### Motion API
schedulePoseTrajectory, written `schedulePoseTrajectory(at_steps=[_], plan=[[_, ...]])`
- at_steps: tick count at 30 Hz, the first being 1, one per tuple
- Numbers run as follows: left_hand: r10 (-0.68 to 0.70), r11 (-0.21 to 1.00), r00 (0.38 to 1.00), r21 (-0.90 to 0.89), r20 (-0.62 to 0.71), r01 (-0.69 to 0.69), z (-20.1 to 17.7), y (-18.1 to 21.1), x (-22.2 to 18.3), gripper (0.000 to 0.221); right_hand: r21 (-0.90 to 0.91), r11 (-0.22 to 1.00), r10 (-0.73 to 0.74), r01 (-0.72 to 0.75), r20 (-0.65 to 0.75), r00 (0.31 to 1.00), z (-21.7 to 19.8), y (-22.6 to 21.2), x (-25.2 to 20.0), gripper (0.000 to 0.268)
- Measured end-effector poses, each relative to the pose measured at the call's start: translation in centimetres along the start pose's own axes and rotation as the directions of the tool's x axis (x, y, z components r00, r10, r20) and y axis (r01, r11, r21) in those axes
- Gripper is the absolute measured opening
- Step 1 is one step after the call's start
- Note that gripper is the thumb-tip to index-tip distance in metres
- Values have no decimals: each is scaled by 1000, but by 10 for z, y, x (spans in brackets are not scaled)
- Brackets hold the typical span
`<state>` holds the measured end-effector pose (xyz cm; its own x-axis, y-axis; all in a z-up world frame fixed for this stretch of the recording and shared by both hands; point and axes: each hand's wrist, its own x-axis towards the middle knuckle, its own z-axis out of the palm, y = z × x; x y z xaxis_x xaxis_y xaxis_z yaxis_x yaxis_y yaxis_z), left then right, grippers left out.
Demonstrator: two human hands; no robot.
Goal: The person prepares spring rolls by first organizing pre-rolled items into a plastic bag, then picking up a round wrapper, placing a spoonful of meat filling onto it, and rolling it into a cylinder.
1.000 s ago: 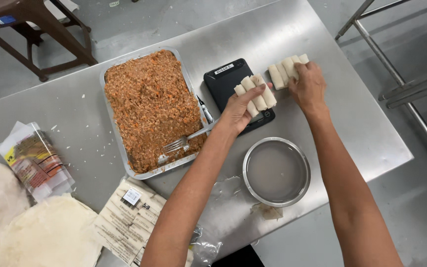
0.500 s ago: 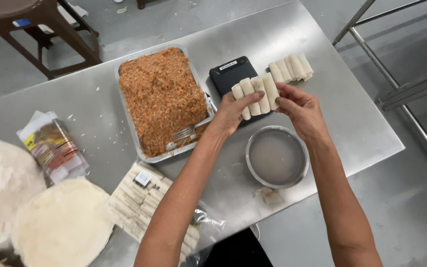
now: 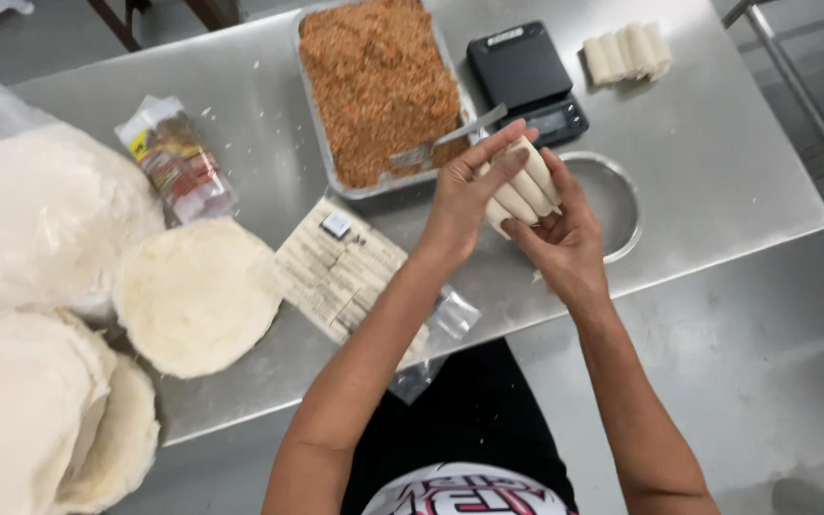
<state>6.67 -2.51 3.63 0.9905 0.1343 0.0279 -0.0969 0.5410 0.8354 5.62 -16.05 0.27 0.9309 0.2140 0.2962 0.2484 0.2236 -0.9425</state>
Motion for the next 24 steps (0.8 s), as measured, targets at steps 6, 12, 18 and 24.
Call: schedulePoseTrajectory(at_steps=[6,12,18,24], plan=[[-135,985,980,-128,-145,117,-40,9,-28,39,369,889,285,-270,15,958,48,-12,-54,78],[-223,973,963,-91,-149,211,-56,0,-45,47,465,840,303,-281,28,953,48,-6,-59,69],[-115,662,981,748,154,-39,-32,57,-103,93,165,875,480,-455,-161,863,1,-57,-97,63],[-38,-260,832,798,554,-543,-86,-42,-149,46,252,697,707,-671,-86,702,-49,11,-201,65]])
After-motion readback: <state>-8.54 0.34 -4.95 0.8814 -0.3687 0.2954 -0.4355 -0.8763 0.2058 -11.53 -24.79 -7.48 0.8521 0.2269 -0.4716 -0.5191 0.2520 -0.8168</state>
